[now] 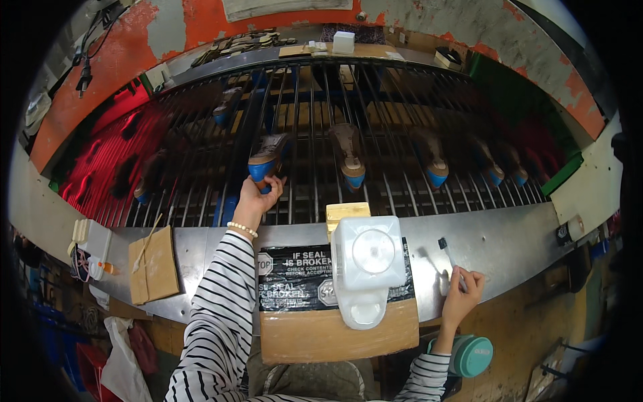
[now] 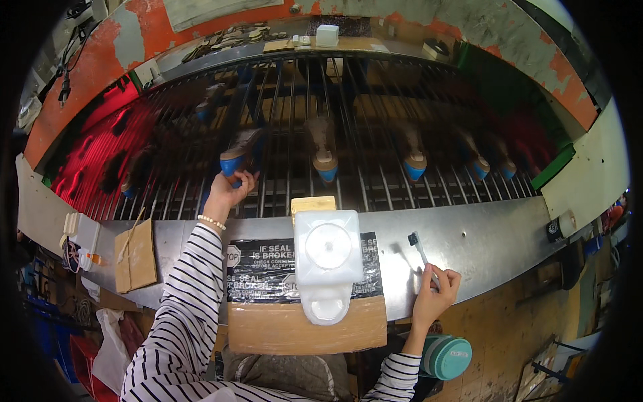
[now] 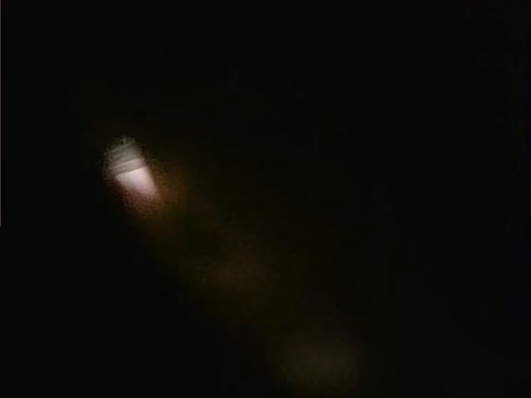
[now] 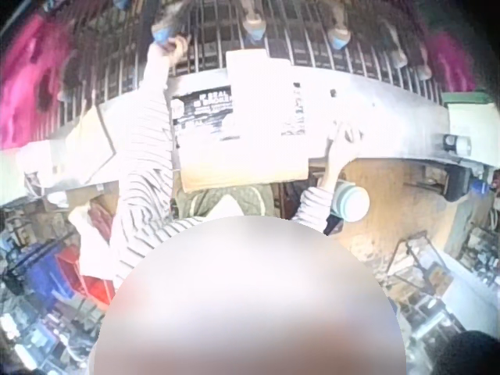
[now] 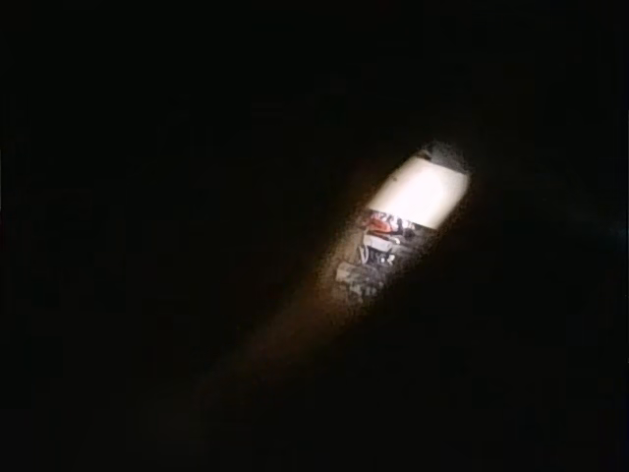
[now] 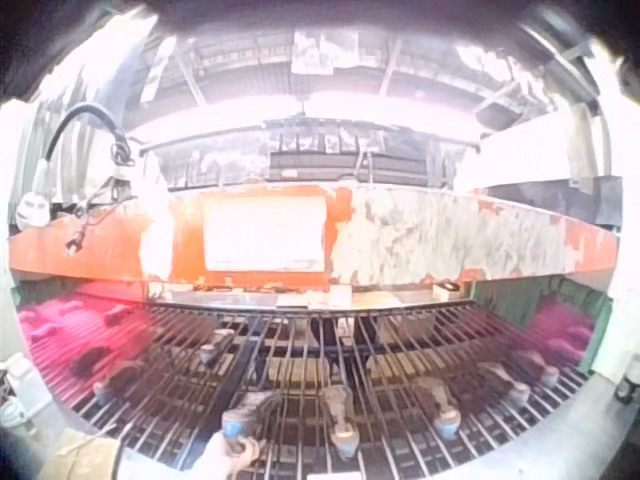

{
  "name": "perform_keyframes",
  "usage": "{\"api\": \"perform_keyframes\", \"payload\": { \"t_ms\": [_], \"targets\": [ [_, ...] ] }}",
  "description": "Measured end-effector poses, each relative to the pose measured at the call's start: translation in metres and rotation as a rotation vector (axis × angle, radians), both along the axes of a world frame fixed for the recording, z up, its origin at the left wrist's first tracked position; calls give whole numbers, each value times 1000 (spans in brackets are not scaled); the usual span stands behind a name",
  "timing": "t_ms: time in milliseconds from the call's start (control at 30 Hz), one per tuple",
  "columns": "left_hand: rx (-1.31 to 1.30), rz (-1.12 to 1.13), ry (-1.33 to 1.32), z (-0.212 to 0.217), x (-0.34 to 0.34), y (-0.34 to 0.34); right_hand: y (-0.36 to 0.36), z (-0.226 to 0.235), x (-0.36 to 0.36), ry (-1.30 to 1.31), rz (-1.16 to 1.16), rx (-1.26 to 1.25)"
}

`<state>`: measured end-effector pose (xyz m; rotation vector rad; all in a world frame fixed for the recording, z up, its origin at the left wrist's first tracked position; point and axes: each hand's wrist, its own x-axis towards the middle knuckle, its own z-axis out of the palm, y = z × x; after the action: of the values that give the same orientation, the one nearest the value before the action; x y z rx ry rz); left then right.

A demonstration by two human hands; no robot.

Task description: The person repeatedly applies a white adhesive to the sole and strap of a blue sandal using a brush. They dip the brush into a container of glue and spread it across the sandal's surface, then place the sandal on a drying rack and repeat the process with another sandal.

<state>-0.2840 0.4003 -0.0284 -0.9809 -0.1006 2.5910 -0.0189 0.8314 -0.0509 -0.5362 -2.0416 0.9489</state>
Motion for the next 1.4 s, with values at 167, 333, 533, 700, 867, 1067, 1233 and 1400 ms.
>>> {"api": "perform_keyframes", "payload": {
  "t_ms": [167,333,533,700,867,1067,1233,1400],
  "targets": [
    [-399,37,390,43,18,20,0,1,-4,-21,-30,13],
    [-368,-102,1372,190,106,17,-2,2,-1,-14,-36,-12],
    [-1544,-466,1829,206,195,47,-3,5,-1,-21,-47,-26],
    [-1984,-774,2067,159,214,76,-3,3,3,26,-13,19],
    [-2054,-774,2078,143,218,75,-1,-1,3,35,2,50],
    [-2104,-775,2049,139,223,67,-2,-1,1,48,-31,22],
    [-2205,-677,2090,146,231,61,0,-3,4,15,-24,46],
    [-2420,-405,2264,172,245,47,6,-9,1,74,-17,142]
  ]
}}
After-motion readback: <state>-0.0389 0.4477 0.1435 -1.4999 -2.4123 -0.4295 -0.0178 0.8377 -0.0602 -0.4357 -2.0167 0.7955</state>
